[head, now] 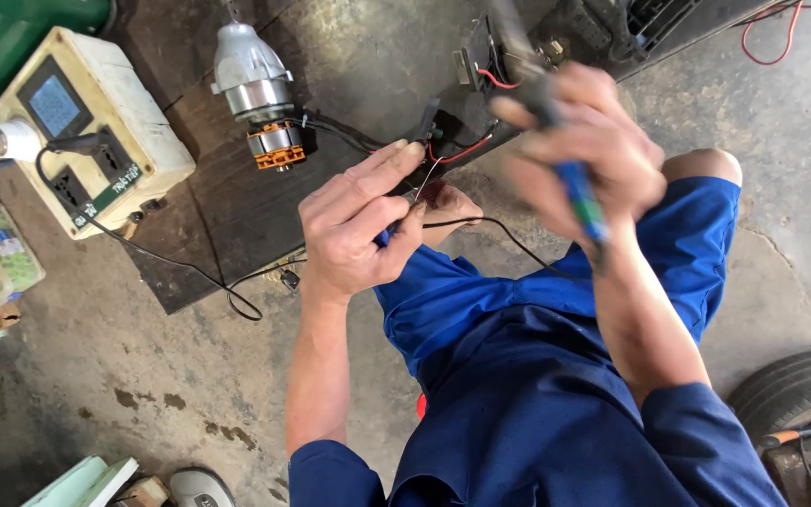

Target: Soldering wires to an electronic component on a repair workbench

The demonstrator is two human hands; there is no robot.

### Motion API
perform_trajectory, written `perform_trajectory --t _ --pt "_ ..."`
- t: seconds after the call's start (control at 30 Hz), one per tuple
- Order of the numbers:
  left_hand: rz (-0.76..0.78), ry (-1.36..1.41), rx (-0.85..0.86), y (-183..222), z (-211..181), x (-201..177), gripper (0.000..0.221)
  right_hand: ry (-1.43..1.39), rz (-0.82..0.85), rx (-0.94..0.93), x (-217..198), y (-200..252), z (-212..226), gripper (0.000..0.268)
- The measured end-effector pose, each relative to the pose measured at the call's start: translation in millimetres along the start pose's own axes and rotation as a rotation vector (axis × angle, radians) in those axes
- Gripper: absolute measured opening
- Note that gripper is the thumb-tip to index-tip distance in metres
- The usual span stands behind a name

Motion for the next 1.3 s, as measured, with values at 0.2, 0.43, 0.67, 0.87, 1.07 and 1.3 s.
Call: perform_trajectory --t 0.2,0.43,0.67,0.87,1.07,1.3 --pt "-0.032 -0.173 0.078 -4 -3 -6 0.024 -0.364 -0.238 0.338 -54 96 0 0.043" --pt "0.021 -0.252 0.116 -3 -5 -2 0.026 -0.576 0.195 0.358 -45 96 16 0.035" --pt "0.043 -0.276 0.096 -5 -9 0 0.023 -0.452 -0.211 0.776 -13 103 14 0.026" --pt "0.043 -0.302 0.092 -4 -9 2 0.022 -0.107 -0.168 0.766 -10 106 7 0.022" --pt "0.058 -0.323 0.109 -7 -12 2 0.022 -0.121 -0.119 0.755 0 95 8 0.019" --pt "0.077 -0.344 0.090 -1 -7 4 0.023 -0.101 -0.101 0.681 7 83 14 0.019"
Point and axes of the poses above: each hand's wrist, its own y-axis away from the middle knuckle, its own x-axis out of the palm, z = x × y, the point moved 8 cm from there along -y, towards the middle knuckle, and after that the axes turned 9 degrees about z, right-handed, at the moved point
